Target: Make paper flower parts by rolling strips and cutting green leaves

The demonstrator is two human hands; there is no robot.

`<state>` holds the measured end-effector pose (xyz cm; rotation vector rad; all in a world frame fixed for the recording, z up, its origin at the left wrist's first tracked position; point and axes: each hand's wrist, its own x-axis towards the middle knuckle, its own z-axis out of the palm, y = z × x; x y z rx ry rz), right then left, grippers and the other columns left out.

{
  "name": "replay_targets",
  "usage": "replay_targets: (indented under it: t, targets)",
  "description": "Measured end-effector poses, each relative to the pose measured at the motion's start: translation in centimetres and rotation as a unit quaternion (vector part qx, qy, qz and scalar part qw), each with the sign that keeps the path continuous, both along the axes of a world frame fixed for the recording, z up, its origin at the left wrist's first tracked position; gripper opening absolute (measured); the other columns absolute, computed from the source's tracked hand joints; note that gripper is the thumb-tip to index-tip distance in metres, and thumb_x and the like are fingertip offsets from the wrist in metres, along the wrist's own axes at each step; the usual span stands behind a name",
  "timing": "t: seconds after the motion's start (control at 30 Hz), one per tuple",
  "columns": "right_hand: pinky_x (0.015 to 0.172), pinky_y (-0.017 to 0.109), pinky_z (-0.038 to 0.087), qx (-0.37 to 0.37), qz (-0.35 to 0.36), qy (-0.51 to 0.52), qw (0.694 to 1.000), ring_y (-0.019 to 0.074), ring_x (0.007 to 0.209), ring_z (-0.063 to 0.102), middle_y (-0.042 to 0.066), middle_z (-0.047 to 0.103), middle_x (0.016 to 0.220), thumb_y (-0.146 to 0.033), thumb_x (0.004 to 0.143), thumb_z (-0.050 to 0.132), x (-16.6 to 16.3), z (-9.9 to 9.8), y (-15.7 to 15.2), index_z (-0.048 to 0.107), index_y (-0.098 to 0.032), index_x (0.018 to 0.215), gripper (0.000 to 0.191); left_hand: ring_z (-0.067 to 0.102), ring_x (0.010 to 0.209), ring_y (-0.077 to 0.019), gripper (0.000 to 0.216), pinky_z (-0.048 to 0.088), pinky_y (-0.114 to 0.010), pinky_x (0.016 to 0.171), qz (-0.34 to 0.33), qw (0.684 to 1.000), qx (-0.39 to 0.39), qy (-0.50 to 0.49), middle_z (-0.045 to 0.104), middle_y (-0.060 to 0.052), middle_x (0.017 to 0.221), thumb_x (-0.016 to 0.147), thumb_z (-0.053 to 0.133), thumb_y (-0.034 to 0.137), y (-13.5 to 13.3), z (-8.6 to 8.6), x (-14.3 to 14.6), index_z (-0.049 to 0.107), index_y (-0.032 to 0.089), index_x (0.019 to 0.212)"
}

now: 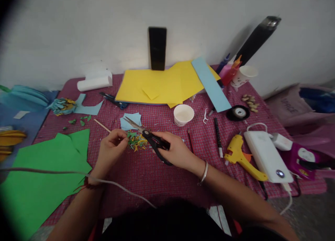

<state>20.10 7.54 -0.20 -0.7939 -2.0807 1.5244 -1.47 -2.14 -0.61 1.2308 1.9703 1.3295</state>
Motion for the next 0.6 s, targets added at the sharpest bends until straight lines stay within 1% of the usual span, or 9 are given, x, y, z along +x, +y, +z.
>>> replay_targets:
  t: [0.07,0.13,0.17,0.2,0.3,0.37,0.43,0.5,0.6]
  targets:
    - [0.086,0.035,0.05,-0.069,0.007,0.016,0.997,0.0205,0.097,0.065,0.007,0.068,0.109,-0.023,0.075,0.068,-0.1,0.1,0.0,0.06,-0.019,0.123,0.049,0.046,0.051,-0.0079,0.011,0.033,-0.018,0.045,0.011,0.983,-0.022,-0.183,0.056,0.002,0.062,0.069,0.065,0.021,-0.1,0.5,0.1,0.054,0.017,0.066]
    - [0.085,0.035,0.051,-0.12,0.027,0.026,0.992,0.0206,0.097,0.065,0.007,0.068,0.109,-0.024,0.077,0.067,-0.3,0.2,0.0,0.058,-0.02,0.125,0.049,0.04,0.042,-0.0056,0.018,0.023,-0.016,0.037,0.008,0.944,-0.051,-0.327,0.057,0.003,0.057,0.065,0.07,0.024,-0.3,0.9,0.2,0.053,0.017,0.067]
    - [0.087,0.036,0.05,-0.121,0.041,0.022,0.992,0.0205,0.098,0.064,0.007,0.068,0.111,-0.024,0.078,0.066,-0.3,0.3,-0.1,0.057,-0.02,0.126,0.049,0.04,0.04,-0.0052,0.02,0.021,-0.015,0.035,0.004,0.927,-0.058,-0.371,0.057,0.003,0.055,0.063,0.072,0.024,-0.4,1.1,0.2,0.053,0.017,0.067]
    - [0.088,0.036,0.05,-0.1,0.053,0.009,0.994,0.0205,0.1,0.064,0.007,0.067,0.112,-0.022,0.079,0.064,-0.4,0.3,-0.3,0.056,-0.021,0.127,0.048,0.04,0.04,-0.0049,0.022,0.019,-0.014,0.034,0.0,0.915,-0.058,-0.399,0.057,0.003,0.055,0.062,0.074,0.024,-0.6,1.3,0.2,0.054,0.017,0.068]
    - [0.087,0.037,0.049,0.047,0.089,-0.082,0.992,0.0211,0.097,0.062,0.008,0.066,0.109,-0.017,0.08,0.06,-0.4,0.4,-1.2,0.057,-0.021,0.128,0.048,0.039,0.04,-0.0033,0.021,0.021,-0.013,0.035,-0.008,0.904,-0.025,-0.426,0.055,0.004,0.054,0.062,0.076,0.023,-1.2,2.0,-0.1,0.057,0.016,0.067]
    - [0.084,0.037,0.049,0.142,0.119,-0.141,0.973,0.0212,0.091,0.06,0.009,0.064,0.104,-0.016,0.08,0.06,-0.5,0.4,-2.0,0.055,-0.019,0.13,0.05,0.039,0.042,-0.0026,0.018,0.025,-0.013,0.038,-0.005,0.908,0.004,-0.418,0.055,0.004,0.056,0.063,0.076,0.023,-1.8,2.4,-0.4,0.06,0.015,0.068]
    - [0.084,0.037,0.049,0.209,0.156,-0.172,0.95,0.0219,0.092,0.058,0.011,0.061,0.105,-0.017,0.081,0.06,-0.6,0.4,-2.9,0.054,-0.017,0.131,0.05,0.04,0.045,-0.0032,0.017,0.029,-0.013,0.041,-0.001,0.92,0.011,-0.391,0.054,0.004,0.058,0.064,0.076,0.023,-2.2,2.7,-0.7,0.062,0.015,0.07]
    - [0.086,0.037,0.048,0.266,0.187,-0.182,0.928,0.0227,0.095,0.056,0.011,0.06,0.105,-0.017,0.083,0.059,-0.7,0.5,-3.6,0.054,-0.016,0.13,0.047,0.041,0.047,-0.0043,0.016,0.03,-0.015,0.044,-0.019,0.936,-0.016,-0.351,0.053,0.004,0.057,0.066,0.074,0.025,-2.4,3.0,-0.7,0.062,0.015,0.07]
    - [0.087,0.037,0.047,0.315,0.215,-0.189,0.905,0.0231,0.096,0.053,0.011,0.06,0.103,-0.018,0.085,0.059,-0.7,0.8,-4.0,0.055,-0.016,0.129,0.044,0.04,0.048,-0.0057,0.016,0.031,-0.018,0.046,-0.088,0.949,-0.094,-0.287,0.051,0.005,0.056,0.07,0.069,0.027,-2.3,3.2,-0.3,0.059,0.015,0.067]
